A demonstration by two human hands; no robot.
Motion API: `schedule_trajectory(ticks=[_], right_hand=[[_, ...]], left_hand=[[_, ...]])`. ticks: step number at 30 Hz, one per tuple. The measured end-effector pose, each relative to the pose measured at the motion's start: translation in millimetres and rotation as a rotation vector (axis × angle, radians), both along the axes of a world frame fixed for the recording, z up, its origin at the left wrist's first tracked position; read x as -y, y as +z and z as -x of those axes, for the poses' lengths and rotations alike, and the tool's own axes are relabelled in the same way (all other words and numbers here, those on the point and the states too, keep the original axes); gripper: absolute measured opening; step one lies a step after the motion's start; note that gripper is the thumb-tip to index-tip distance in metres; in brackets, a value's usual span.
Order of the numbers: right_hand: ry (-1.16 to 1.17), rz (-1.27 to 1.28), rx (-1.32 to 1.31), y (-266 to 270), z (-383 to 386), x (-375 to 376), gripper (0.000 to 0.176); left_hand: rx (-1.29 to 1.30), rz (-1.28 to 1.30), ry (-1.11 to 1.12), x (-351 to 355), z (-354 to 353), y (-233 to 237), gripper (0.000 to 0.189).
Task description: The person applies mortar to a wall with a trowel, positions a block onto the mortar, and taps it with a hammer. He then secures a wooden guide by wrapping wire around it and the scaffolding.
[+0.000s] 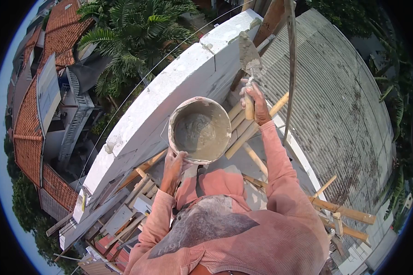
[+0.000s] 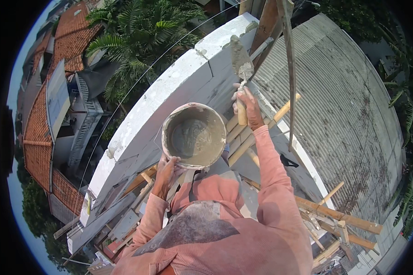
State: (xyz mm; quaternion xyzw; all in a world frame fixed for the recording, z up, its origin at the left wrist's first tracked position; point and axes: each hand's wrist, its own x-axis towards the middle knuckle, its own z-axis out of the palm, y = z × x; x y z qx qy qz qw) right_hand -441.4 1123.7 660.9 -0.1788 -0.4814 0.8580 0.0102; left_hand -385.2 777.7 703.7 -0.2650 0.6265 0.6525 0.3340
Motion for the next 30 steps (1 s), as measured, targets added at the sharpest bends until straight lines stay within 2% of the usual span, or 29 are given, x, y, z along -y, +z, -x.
schedule_trajectory(ticks=[3, 6, 9, 10, 12, 16, 20, 23, 24, 25, 27, 28, 30], right_hand=[[-0.204, -0.302, -0.062, -41.9, 79.5, -31.0, 0.045], [-0.293, -0.849, -0.016, -94.7, 137.9, -55.3, 0.044], [-0.426, -1.488, -0.100, -143.1, 141.8, -38.7, 0.039], [-0.340, -1.367, -0.010, -142.9, 128.9, -24.3, 0.033], [-0.257, -1.354, 0.109, -147.4, 98.3, 5.4, 0.030], [-0.189, -1.425, 0.030, -159.8, 42.4, 34.3, 0.030], [-0.091, -1.480, -0.059, -127.6, -21.2, 53.9, 0.033], [0.071, -1.270, -0.039, -87.8, -77.0, 72.1, 0.032], [0.119, -1.227, -0.069, -70.5, -97.3, 76.7, 0.031], [0.170, -1.184, -0.094, -51.6, -112.2, 78.8, 0.031], [0.487, -0.817, 0.241, 4.5, -131.6, 81.4, 0.032], [0.630, -0.616, 0.403, 19.5, -140.7, 86.3, 0.034], [0.732, -0.590, 0.463, 16.3, -147.6, 96.7, 0.036]], left_hand=[[0.005, 0.045, 0.037, 1.4, -9.9, 0.5, 0.062], [0.032, 0.091, 0.087, 11.0, -25.3, -3.9, 0.062], [0.027, 0.114, 0.145, 20.4, -40.2, -6.7, 0.061], [0.060, 0.115, 0.161, 27.2, -44.7, -9.4, 0.060], [0.066, 0.084, 0.210, 29.2, -49.8, -8.0, 0.060], [0.097, 0.046, 0.219, 45.5, -59.6, -14.9, 0.062], [0.069, 0.007, 0.191, 52.6, -59.0, -15.3, 0.061], [0.049, 0.023, 0.118, 61.2, -56.5, -21.3, 0.061], [0.025, 0.020, 0.234, 45.7, -50.3, -7.3, 0.062], [0.001, 0.051, 0.172, 45.1, -45.8, -7.4, 0.061], [-0.038, 0.118, 0.050, 49.3, -44.3, -8.8, 0.060], [-0.140, 0.156, -0.016, 51.4, -42.8, -14.1, 0.058], [-0.331, 0.239, -0.152, 57.2, -45.4, -26.8, 0.055]])
